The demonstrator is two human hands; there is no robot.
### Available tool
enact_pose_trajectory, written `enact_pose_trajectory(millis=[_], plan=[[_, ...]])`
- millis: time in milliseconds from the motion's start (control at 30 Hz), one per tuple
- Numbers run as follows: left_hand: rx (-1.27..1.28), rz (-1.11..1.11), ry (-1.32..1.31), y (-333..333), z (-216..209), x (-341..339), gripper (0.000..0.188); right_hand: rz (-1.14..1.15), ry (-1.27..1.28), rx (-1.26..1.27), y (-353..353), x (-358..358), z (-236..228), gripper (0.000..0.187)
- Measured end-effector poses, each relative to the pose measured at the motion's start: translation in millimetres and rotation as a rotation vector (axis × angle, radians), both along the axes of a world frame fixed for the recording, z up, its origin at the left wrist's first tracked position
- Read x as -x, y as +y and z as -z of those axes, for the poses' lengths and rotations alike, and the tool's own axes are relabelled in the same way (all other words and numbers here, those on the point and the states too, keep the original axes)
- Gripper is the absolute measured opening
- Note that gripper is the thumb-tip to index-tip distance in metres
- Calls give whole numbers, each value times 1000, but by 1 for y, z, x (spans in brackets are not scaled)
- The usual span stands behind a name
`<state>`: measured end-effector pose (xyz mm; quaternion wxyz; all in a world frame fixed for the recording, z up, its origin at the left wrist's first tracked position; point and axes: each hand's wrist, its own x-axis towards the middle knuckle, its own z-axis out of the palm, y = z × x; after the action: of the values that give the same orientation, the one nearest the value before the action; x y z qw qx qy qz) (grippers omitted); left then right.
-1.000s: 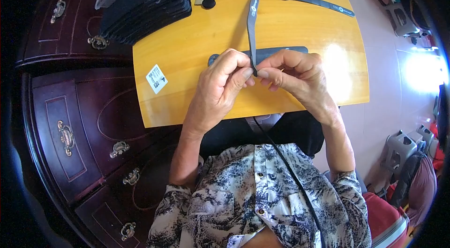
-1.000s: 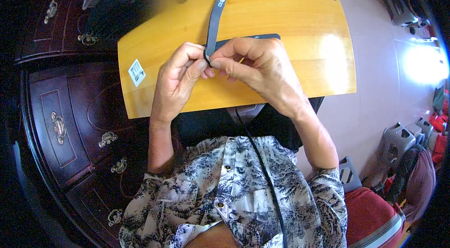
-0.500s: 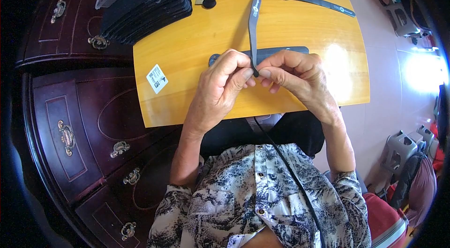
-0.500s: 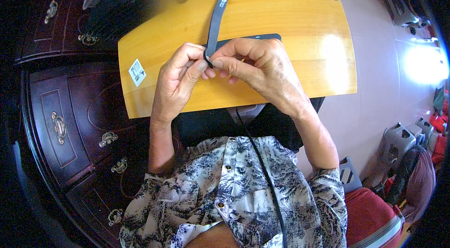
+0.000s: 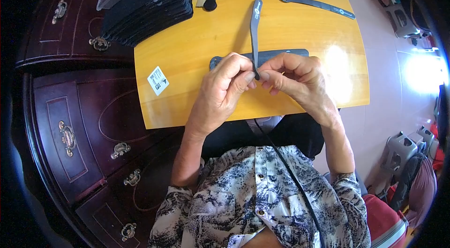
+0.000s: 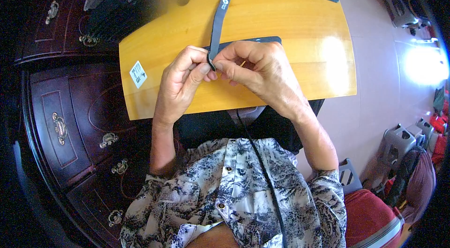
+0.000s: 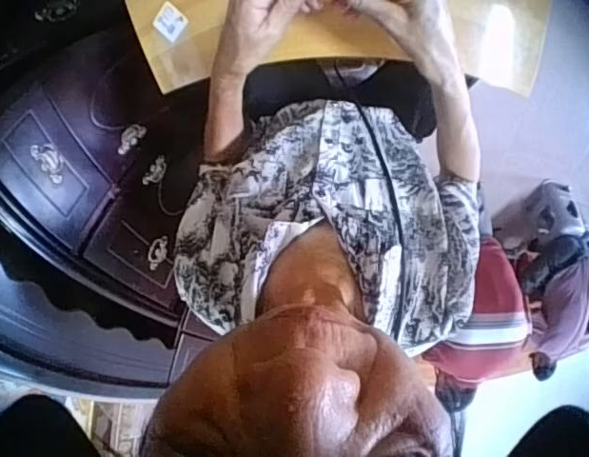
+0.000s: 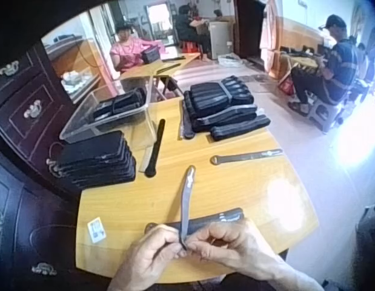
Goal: Organizing and stacking black elastic textile straps on a wooden table.
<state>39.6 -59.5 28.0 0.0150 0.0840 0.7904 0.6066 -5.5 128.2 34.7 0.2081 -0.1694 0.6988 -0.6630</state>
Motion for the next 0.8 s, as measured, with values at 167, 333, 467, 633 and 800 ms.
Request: enact_pose_trajectory(millis=[167,333,467,633,800], plan=[[-147,-17,-97,-1,3,-1,4,-9,-4,15,0,1,-2,14],[-369,-76,-145,1,7,-4,8,8,199,-38,-9,2,-10,12],[-386,-93,-150,1,3,-7,11,13,278,-59,-13,1,-7,11],[-317,-92,-139,-4,11,-9,11,32,156,-47,-12,-4,5,14],[308,-63,200,-3,7,-8,11,118,-79,71,-14,-9,18,17]])
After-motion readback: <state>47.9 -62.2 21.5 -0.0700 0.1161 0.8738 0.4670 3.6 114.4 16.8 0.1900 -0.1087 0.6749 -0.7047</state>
